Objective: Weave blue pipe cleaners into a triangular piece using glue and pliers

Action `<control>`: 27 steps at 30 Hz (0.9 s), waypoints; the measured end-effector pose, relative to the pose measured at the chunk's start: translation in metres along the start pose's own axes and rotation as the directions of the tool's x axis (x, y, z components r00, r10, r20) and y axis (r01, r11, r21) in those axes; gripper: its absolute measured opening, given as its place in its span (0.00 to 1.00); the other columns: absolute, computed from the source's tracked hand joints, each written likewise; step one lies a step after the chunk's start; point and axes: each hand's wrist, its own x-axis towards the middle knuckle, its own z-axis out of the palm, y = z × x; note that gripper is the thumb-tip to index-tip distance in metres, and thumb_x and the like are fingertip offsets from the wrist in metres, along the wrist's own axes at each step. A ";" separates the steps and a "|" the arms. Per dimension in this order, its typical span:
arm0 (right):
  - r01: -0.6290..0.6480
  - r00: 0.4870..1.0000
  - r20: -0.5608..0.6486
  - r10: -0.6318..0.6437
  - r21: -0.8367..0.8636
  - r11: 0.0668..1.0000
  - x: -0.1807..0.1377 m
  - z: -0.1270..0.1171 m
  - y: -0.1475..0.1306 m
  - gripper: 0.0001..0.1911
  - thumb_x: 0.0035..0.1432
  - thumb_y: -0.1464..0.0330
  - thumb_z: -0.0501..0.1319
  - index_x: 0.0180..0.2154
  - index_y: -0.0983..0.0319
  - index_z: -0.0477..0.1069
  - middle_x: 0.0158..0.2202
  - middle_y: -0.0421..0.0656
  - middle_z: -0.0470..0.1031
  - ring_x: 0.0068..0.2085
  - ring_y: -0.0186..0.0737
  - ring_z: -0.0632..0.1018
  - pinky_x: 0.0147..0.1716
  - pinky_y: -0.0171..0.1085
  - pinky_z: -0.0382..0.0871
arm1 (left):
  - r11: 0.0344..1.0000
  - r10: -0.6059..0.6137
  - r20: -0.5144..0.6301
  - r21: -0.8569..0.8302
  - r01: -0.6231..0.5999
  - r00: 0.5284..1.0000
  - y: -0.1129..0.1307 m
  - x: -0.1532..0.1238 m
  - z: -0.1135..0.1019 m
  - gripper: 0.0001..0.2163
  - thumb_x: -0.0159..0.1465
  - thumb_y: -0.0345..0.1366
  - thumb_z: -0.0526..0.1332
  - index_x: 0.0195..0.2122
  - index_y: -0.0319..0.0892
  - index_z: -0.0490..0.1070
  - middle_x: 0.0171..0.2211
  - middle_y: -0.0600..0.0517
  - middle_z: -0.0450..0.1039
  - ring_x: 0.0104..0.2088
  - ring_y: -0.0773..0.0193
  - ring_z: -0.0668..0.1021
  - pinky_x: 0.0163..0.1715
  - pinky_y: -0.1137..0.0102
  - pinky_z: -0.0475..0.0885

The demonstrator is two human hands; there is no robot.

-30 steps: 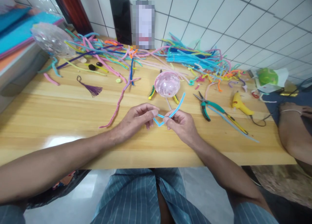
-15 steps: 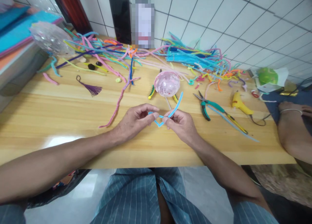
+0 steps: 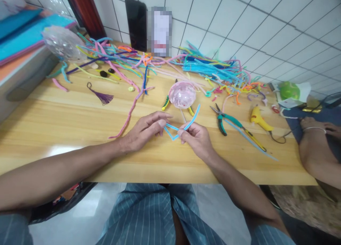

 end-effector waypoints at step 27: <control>0.041 0.998 -0.047 -0.040 0.014 0.999 0.003 -0.005 0.021 0.10 0.55 0.59 0.74 0.33 0.58 0.79 0.21 0.36 0.77 0.21 0.32 0.75 0.24 0.34 0.71 | 0.973 -0.039 -0.028 -0.231 0.032 0.999 -0.015 0.002 0.012 0.19 0.75 0.49 0.58 0.54 0.38 0.77 0.34 0.52 0.75 0.32 0.69 0.76 0.34 0.73 0.72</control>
